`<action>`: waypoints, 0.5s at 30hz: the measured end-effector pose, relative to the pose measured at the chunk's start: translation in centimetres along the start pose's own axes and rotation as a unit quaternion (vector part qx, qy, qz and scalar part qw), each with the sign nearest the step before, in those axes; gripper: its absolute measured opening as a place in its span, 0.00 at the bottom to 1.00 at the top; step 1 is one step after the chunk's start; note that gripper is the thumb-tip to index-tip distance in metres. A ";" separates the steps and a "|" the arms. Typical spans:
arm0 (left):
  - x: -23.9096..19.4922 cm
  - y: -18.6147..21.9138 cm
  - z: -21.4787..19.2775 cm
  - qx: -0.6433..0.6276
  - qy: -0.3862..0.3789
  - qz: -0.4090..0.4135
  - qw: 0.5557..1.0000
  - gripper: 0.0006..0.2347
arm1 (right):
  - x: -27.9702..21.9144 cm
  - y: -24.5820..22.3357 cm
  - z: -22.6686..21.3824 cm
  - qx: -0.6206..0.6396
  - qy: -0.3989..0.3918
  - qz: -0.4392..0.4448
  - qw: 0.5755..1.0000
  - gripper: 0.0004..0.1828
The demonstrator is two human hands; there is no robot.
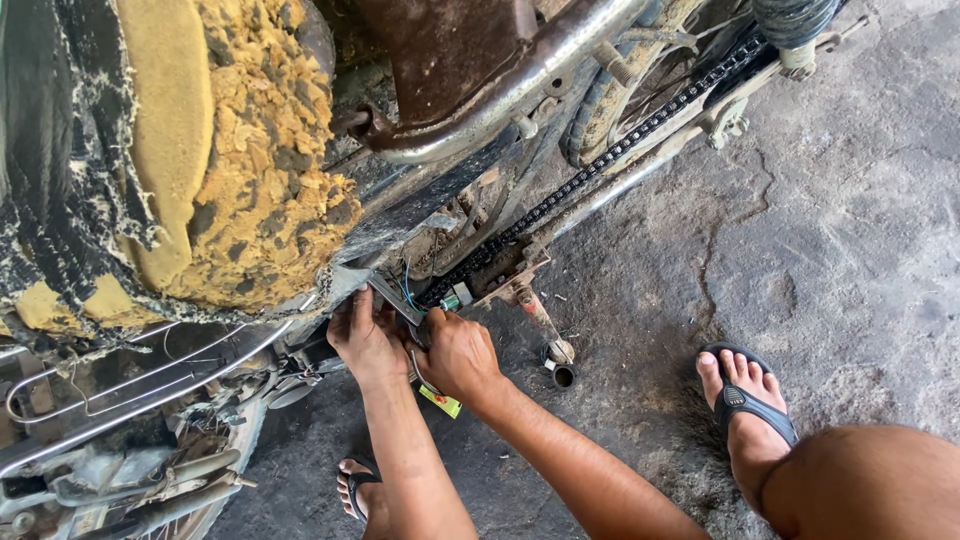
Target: The person is sitting on the floor next to a motorcycle, working on the wiring near the engine. They use their hands to strip and twist wires, then use a pair of scissors to cut the wires and a small green connector to join them together.
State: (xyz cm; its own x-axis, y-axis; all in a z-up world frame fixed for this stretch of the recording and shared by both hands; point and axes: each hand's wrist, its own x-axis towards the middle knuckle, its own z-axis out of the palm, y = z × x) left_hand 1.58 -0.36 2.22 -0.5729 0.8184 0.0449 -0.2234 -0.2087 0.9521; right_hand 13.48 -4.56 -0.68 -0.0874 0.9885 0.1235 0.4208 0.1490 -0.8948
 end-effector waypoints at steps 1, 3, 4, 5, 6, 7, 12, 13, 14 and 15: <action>0.2 -0.2 -0.3 0.001 0.001 0.000 1.000 0.07 | 0.0 -0.1 -0.1 0.000 -0.001 0.000 1.000 0.22; 0.6 -0.6 -1.0 0.029 0.012 -0.007 0.999 0.04 | 0.2 -0.3 -0.4 0.002 -0.027 0.006 1.000 0.22; 0.3 -0.3 -0.7 0.028 0.013 -0.007 0.999 0.04 | 0.2 -0.4 -0.5 0.002 -0.028 0.005 1.000 0.22; 0.2 0.1 -0.4 0.035 0.017 -0.012 0.999 0.04 | 0.3 -0.5 -0.7 -0.006 -0.039 0.009 0.999 0.22; 0.0 0.4 -0.1 0.043 0.021 -0.017 0.999 0.04 | 0.4 -0.6 -0.8 -0.013 -0.049 0.012 0.999 0.22; 0.1 0.3 -0.2 0.043 0.021 -0.017 0.999 0.04 | 0.5 -0.6 -0.8 -0.013 -0.050 0.012 0.999 0.22; 0.3 -0.3 -0.6 0.026 0.004 0.001 1.000 0.04 | 0.2 0.0 -0.1 -0.005 -0.022 -0.002 1.000 0.20; 0.2 -0.2 -0.5 0.027 0.004 0.001 1.000 0.04 | 0.2 -0.1 -0.2 -0.005 -0.022 -0.001 1.000 0.20; 0.1 -0.1 -0.4 0.019 0.006 -0.001 1.000 0.05 | 0.3 -0.2 -0.3 -0.004 -0.030 0.015 0.999 0.19; 0.0 -0.1 -0.2 0.010 0.007 -0.004 1.000 0.06 | 0.4 -0.4 -0.5 -0.003 -0.038 0.030 0.999 0.19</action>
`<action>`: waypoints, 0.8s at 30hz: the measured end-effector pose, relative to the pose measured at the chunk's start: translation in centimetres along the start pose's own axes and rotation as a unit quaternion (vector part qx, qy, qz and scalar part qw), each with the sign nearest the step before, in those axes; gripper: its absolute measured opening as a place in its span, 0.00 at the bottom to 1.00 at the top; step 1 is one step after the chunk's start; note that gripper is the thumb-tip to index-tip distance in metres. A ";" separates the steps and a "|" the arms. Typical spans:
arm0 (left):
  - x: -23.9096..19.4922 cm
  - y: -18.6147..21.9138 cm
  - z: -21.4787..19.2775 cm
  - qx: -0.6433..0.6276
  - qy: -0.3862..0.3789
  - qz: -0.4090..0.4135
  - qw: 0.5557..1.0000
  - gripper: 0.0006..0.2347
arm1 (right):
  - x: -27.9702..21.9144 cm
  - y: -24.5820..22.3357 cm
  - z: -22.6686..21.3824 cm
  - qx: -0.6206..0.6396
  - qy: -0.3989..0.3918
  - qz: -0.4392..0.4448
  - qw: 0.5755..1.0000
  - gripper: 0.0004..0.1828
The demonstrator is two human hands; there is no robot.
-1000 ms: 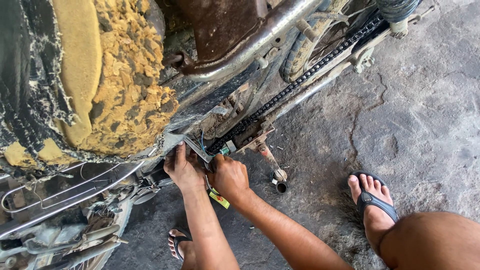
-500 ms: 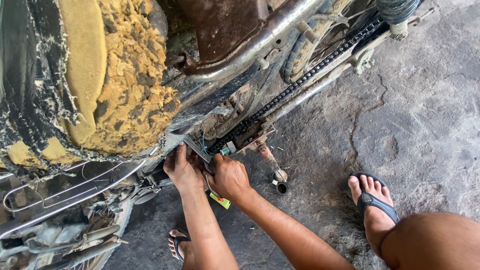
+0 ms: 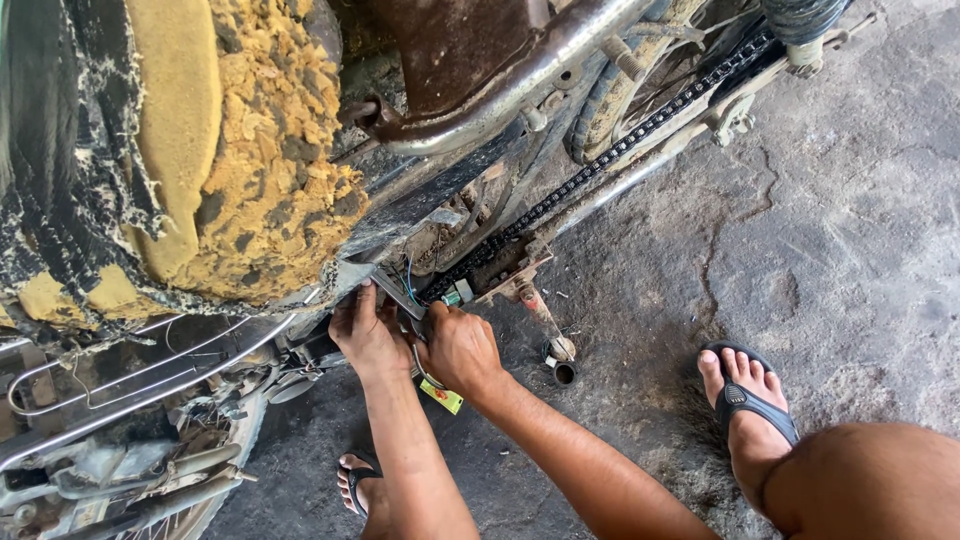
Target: The person is sitting on the floor next to a motorcycle, working on the wiring near the engine. They use their hands to strip and twist wires, then use a pair of scissors to cut the wires and a small green connector to join them together.
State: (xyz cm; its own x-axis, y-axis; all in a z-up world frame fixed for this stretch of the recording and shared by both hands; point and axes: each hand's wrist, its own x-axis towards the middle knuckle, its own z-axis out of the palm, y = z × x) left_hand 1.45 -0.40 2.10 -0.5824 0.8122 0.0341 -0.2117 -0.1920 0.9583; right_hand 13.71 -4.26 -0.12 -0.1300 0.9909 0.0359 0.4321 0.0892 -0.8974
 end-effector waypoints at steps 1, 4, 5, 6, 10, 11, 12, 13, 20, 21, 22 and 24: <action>0.0 -0.1 0.0 0.000 0.000 0.000 1.000 0.06 | -0.1 -0.1 0.0 0.000 0.000 0.000 1.000 0.19; 0.1 -0.3 0.0 -0.013 -0.008 0.012 1.000 0.06 | -0.1 -0.3 -0.1 -0.005 0.030 -0.008 0.999 0.19; 0.1 -0.4 -0.1 -0.014 -0.011 0.016 1.000 0.06 | -0.1 -0.3 0.0 -0.004 0.036 -0.005 0.999 0.18; 0.1 -0.4 -0.2 -0.016 -0.015 0.019 1.000 0.06 | -0.1 -0.4 0.0 -0.004 0.040 -0.002 0.999 0.17; -0.5 0.3 0.8 -0.035 -0.011 0.012 0.999 0.08 | 0.1 0.0 0.5 -0.001 0.030 0.005 1.000 0.15; -0.5 0.3 0.8 -0.035 -0.014 0.013 0.999 0.08 | 0.1 0.1 0.7 -0.004 0.027 0.006 1.000 0.15; -0.6 0.3 0.8 -0.035 -0.016 0.013 0.999 0.08 | 0.0 0.1 0.8 -0.006 0.023 0.007 1.000 0.15; -0.7 0.3 0.8 -0.035 -0.015 0.013 0.999 0.08 | -0.1 0.3 0.9 -0.007 0.022 0.007 1.000 0.15; -0.7 0.2 0.7 -0.031 -0.006 -0.001 0.999 0.09 | -0.5 -1.0 -0.8 0.032 0.062 0.040 0.997 0.26; -0.6 0.0 0.6 -0.030 0.004 -0.007 1.000 0.08 | -0.8 -1.0 -1.0 0.046 0.062 0.050 0.996 0.28; -0.7 0.2 0.8 -0.030 0.005 -0.006 1.000 0.08 | -1.1 -0.6 -0.8 0.046 0.061 0.049 0.996 0.28; -0.9 0.6 1.0 -0.061 -0.014 -0.018 0.998 0.07 | -1.7 0.2 -0.4 0.059 0.046 0.052 0.996 0.28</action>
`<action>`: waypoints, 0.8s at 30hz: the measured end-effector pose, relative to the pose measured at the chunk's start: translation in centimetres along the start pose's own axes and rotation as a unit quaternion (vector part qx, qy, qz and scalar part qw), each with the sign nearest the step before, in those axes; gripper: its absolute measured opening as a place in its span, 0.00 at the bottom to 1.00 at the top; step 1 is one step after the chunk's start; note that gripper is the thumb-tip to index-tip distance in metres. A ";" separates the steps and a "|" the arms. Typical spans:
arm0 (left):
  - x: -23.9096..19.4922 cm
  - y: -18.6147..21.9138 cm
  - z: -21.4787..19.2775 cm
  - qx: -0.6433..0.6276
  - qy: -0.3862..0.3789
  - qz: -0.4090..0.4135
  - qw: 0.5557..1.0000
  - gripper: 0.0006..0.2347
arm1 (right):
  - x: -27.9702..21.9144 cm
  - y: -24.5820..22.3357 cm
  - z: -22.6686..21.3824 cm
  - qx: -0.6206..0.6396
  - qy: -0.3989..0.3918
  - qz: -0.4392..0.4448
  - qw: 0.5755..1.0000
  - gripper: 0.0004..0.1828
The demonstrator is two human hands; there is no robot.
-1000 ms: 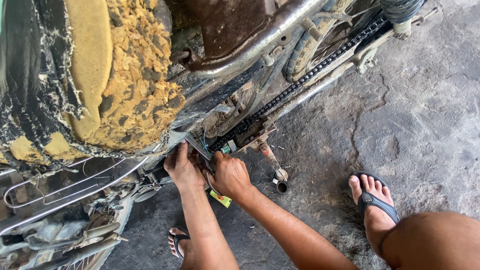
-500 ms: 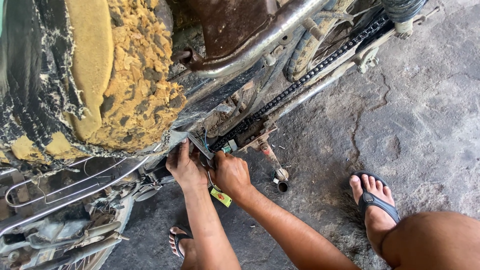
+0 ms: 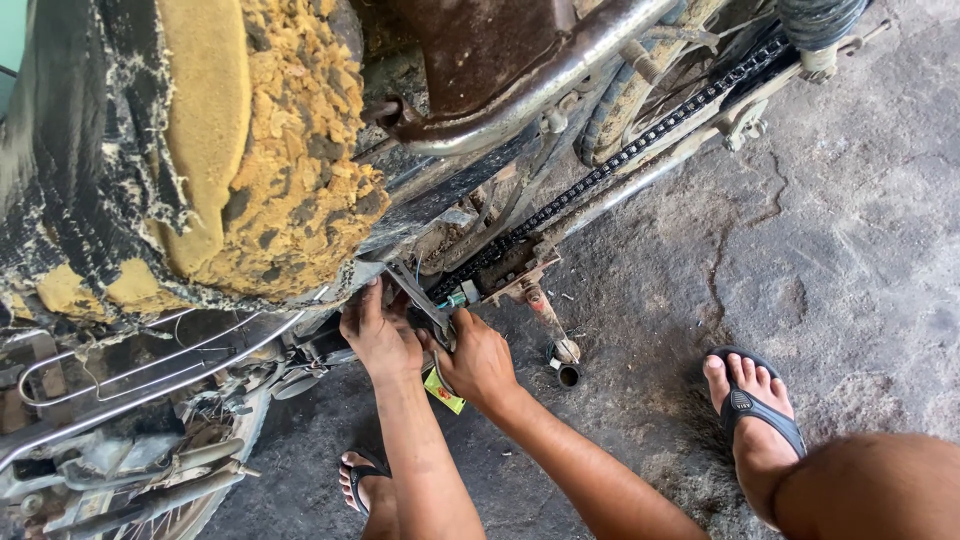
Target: The person is sitting on the floor next to a motorcycle, working on the wiring near the engine. They use their hands to strip and twist wires, then use a pair of scissors to cut the wires and a small green connector to join them together.
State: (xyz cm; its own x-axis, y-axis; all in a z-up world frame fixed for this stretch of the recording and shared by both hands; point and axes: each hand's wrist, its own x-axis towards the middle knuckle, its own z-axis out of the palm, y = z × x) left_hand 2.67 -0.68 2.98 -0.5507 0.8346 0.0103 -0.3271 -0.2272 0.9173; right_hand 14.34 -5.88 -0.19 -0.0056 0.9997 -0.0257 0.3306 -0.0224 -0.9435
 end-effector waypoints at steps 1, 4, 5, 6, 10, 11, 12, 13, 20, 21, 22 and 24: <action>-0.2 0.3 0.1 0.000 0.001 0.001 1.000 0.07 | -0.5 0.8 0.4 0.000 -0.001 -0.001 1.000 0.28; -0.4 0.4 0.3 0.016 0.007 -0.015 1.000 0.06 | -1.8 3.3 1.4 0.056 0.000 -0.024 0.998 0.24; -0.3 0.2 0.1 0.038 0.000 -0.006 0.999 0.05 | -2.3 4.3 1.8 0.080 0.012 -0.033 0.996 0.21; -0.3 0.0 -0.3 0.060 -0.006 0.004 0.998 0.04 | -2.8 5.2 2.2 0.105 0.024 -0.041 0.993 0.18; -0.5 -0.6 -0.4 0.077 -0.023 0.022 0.997 0.02 | -4.4 9.9 3.8 0.114 -0.001 -0.036 0.993 0.18; -0.7 -0.6 -0.3 0.133 -0.053 0.025 0.989 0.03 | -4.9 11.2 4.1 0.090 0.005 -0.079 0.993 0.18; -0.9 -0.6 -0.2 0.187 -0.082 0.029 0.978 0.05 | -5.2 12.6 4.4 0.065 0.011 -0.123 0.990 0.17; -1.0 -1.0 -0.5 0.184 -0.080 0.032 0.979 0.05 | -5.7 13.6 4.1 0.063 0.010 -0.127 0.990 0.17; 0.4 -3.7 -3.7 0.151 -0.048 0.046 0.986 0.06 | -9.6 19.8 1.1 -0.126 -0.119 -0.132 0.976 0.19; 0.4 -3.9 -3.7 0.119 -0.043 0.085 0.988 0.05 | -10.3 20.7 0.6 -0.167 -0.134 -0.123 0.969 0.18; -0.4 -2.8 -2.1 0.113 -0.043 0.088 0.989 0.05 | -11.0 22.4 0.9 -0.172 -0.132 -0.127 0.968 0.18; -2.0 -0.4 1.0 0.042 0.018 0.027 0.999 0.06 | -12.4 26.0 1.4 -0.298 -0.206 -0.063 0.930 0.14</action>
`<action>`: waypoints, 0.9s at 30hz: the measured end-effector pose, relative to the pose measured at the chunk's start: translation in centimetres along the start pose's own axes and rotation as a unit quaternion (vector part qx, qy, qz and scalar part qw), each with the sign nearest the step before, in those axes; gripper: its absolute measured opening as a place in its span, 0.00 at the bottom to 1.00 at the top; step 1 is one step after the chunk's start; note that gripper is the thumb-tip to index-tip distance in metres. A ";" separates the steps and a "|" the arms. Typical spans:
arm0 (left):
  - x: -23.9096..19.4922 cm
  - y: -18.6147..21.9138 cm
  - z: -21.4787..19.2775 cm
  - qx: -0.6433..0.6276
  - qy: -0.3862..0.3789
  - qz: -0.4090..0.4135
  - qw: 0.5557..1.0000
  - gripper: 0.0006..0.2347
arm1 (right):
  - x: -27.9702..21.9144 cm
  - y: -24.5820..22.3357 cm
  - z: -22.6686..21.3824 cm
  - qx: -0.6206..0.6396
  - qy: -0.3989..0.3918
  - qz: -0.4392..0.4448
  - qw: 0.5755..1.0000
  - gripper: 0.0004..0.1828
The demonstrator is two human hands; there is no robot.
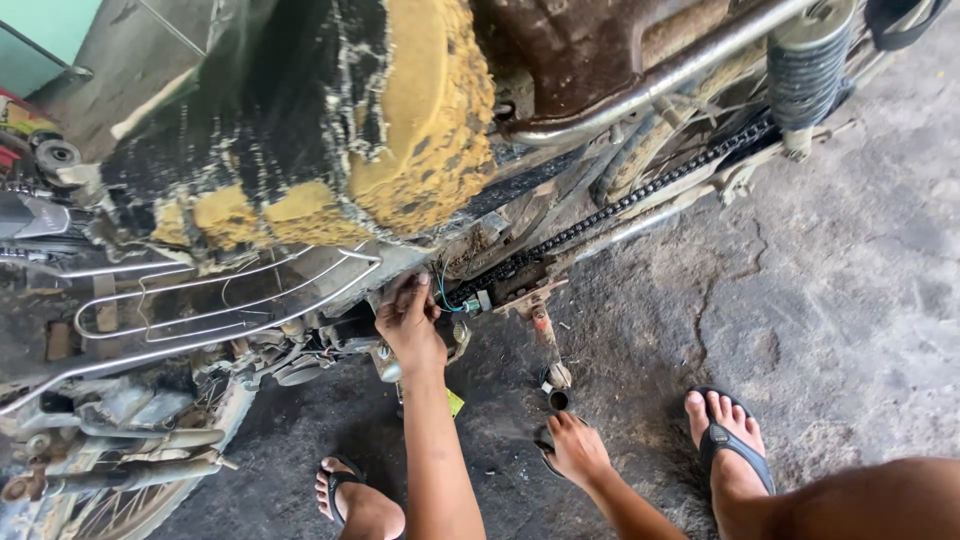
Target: The person is sitting on the floor next to a motorcycle, working on the wiring near the engine. They use their hands to strip and twist wires, then use a pair of scissors to cut the wires and a small green connector to join them together.
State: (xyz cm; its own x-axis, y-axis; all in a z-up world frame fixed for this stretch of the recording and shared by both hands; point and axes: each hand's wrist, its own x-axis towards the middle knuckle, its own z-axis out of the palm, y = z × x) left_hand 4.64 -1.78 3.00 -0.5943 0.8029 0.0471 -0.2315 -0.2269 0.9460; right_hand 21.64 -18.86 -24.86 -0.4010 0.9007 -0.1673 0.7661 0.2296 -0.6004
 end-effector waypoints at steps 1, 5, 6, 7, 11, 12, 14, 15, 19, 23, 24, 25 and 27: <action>0.1 -0.2 0.3 -0.007 0.000 0.002 1.000 0.06 | -0.6 0.1 -0.4 -0.006 0.003 -0.002 1.000 0.14; 0.7 -1.2 0.6 -0.049 0.022 -0.011 0.998 0.05 | -2.1 1.4 0.8 -0.103 0.086 -0.030 0.990 0.19; 1.0 -1.5 0.6 -0.047 0.032 -0.017 0.998 0.05 | -2.1 2.0 1.7 -0.142 0.135 -0.043 0.980 0.15; 1.1 -1.9 0.5 -0.052 0.033 -0.016 0.998 0.05 | -1.7 2.4 1.2 -0.147 0.136 -0.044 0.979 0.15; 1.5 -2.3 0.5 -0.015 0.010 0.020 1.000 0.05 | -0.8 -1.8 -0.6 -0.045 0.132 0.022 0.990 0.10; 1.4 -2.2 0.6 -0.006 0.026 -0.007 1.000 0.06 | 0.3 -2.9 -2.2 -0.020 0.130 0.040 0.990 0.10; 1.1 -1.7 0.8 -0.022 0.018 -0.017 0.999 0.06 | 4.0 -5.1 -7.6 0.032 0.125 0.073 0.989 0.13; 1.0 -1.5 0.9 -0.032 0.010 -0.026 0.999 0.07 | 5.2 -6.8 -10.2 0.058 0.122 0.089 0.987 0.15; 1.6 -2.7 -0.5 -0.025 0.000 -0.032 0.999 0.07 | 9.5 -11.6 -21.2 0.152 0.294 -0.021 0.943 0.10; 2.7 -4.4 -1.8 0.028 -0.035 0.026 0.999 0.07 | 13.1 -15.2 -26.6 0.212 0.323 -0.067 0.920 0.10; 3.0 -4.4 -1.9 0.028 -0.037 0.067 0.997 0.07 | 13.8 -16.2 -27.1 0.227 0.347 -0.111 0.903 0.08; 2.8 -4.3 -2.4 0.030 -0.034 0.069 0.997 0.07 | 13.9 -16.5 -26.8 0.229 0.345 -0.114 0.903 0.08; 2.7 -4.3 -2.8 0.135 -0.045 0.105 0.984 0.06 | 14.6 -17.1 -26.5 0.248 0.301 -0.100 0.915 0.12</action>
State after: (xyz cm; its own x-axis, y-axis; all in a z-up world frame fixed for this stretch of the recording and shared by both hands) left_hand 1.86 -0.15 -1.80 -0.5330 0.8026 0.2677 0.1088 -0.2488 0.9624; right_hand 15.97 0.10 3.70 -0.0447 0.9328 0.3576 0.3260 0.3520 -0.8774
